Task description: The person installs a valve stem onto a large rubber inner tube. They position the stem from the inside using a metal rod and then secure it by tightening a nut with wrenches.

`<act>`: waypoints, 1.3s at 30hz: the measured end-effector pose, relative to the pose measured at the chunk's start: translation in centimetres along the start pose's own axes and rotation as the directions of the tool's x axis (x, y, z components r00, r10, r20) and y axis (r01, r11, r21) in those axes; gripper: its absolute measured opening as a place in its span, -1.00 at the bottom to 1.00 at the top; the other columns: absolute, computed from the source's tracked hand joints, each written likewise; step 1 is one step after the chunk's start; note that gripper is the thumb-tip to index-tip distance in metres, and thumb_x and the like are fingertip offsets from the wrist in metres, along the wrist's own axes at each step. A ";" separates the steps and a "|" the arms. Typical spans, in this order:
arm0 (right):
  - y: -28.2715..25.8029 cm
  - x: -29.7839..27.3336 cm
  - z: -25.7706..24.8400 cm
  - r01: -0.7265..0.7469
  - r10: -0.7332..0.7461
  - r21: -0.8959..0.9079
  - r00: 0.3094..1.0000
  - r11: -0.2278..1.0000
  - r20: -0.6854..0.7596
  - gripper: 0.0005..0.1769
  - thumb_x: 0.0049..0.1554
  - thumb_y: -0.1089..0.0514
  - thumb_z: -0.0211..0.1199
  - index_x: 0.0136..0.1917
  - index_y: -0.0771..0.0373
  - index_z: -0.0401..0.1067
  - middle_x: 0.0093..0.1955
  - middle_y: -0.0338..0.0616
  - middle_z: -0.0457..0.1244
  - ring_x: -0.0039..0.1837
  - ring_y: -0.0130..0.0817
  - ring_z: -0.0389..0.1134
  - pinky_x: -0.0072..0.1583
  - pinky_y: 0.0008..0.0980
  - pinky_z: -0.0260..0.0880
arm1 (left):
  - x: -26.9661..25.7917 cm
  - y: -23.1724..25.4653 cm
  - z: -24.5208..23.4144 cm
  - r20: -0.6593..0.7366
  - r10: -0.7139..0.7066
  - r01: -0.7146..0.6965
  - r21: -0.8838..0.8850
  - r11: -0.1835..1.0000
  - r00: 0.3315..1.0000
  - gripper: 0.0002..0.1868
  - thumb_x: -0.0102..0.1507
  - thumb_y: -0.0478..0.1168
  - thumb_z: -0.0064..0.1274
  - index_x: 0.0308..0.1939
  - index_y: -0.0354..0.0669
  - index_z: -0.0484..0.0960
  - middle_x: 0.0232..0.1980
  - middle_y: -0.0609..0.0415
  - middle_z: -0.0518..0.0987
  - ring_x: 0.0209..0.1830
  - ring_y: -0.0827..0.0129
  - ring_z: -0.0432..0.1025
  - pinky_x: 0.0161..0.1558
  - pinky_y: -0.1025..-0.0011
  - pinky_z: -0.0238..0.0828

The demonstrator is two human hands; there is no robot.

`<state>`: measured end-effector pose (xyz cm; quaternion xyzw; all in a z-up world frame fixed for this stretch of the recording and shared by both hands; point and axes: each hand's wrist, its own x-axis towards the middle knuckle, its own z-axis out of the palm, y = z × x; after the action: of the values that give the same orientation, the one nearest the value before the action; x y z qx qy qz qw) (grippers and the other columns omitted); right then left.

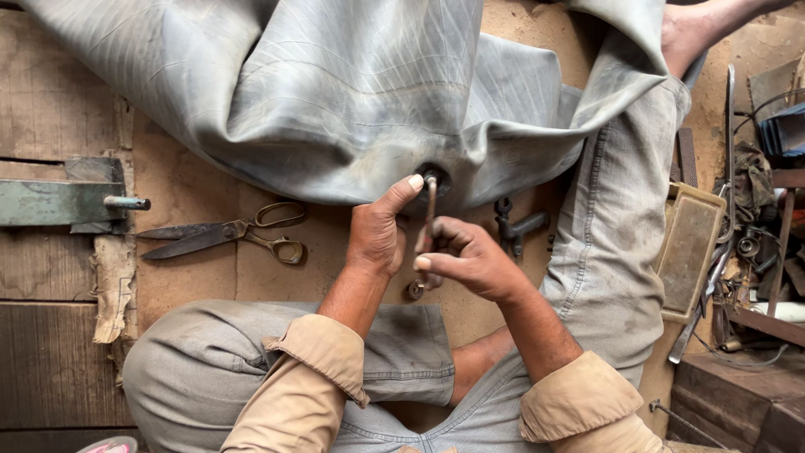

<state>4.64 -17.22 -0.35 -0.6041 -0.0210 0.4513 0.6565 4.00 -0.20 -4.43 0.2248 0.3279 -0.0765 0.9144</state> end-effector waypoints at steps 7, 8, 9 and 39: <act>-0.7 -0.7 -0.9 0.051 -0.062 -0.086 0.991 0.995 -0.121 -0.88 0.19 0.26 0.33 -0.02 0.33 0.46 -0.22 -0.20 0.35 -0.22 -0.50 0.40 -0.14 -0.48 0.43 | 0.0 0.4 0.0 0.084 -0.008 0.017 -0.102 0.995 0.996 -0.75 0.17 -0.29 0.32 -0.11 -0.33 0.70 -0.10 -0.01 0.68 -0.05 0.30 0.52 0.15 0.28 0.39; -1.1 -0.8 -0.5 0.041 -0.071 -0.145 0.975 0.989 -0.210 -0.89 0.20 0.24 0.29 -0.02 0.33 0.48 -0.23 -0.20 0.35 -0.23 -0.51 0.39 -0.16 -0.49 0.42 | 0.1 0.4 0.1 0.081 0.015 -0.006 -0.105 0.995 0.997 -0.73 0.16 -0.30 0.32 -0.09 -0.33 0.69 -0.07 0.02 0.68 -0.01 0.33 0.52 0.19 0.32 0.37; -1.6 -0.9 -0.1 0.026 -0.087 -0.203 0.951 0.979 -0.296 -0.87 0.22 0.21 0.26 -0.02 0.34 0.50 -0.25 -0.21 0.36 -0.25 -0.51 0.39 -0.17 -0.49 0.41 | 0.1 0.4 0.2 0.077 0.037 -0.029 -0.107 0.994 0.996 -0.71 0.16 -0.31 0.32 -0.07 -0.33 0.69 -0.05 0.04 0.68 0.03 0.36 0.52 0.24 0.36 0.34; -12.5 3.6 6.1 -0.098 -0.372 -0.734 0.902 -0.672 0.221 -0.83 0.07 0.10 0.36 -0.21 0.24 0.51 -0.13 -0.10 0.31 -0.05 -0.22 0.38 0.06 -0.18 0.36 | 0.7 0.1 1.2 0.195 0.153 -0.215 0.353 0.910 0.969 -0.59 0.24 0.03 0.19 -0.13 -0.29 0.78 -0.21 0.15 0.73 -0.23 0.56 0.51 -0.14 0.50 0.46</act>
<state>10.39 -8.50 9.60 -0.8755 -0.4348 -0.0426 -0.2065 5.24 -0.61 -4.01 0.4167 0.2090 -0.0685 0.8820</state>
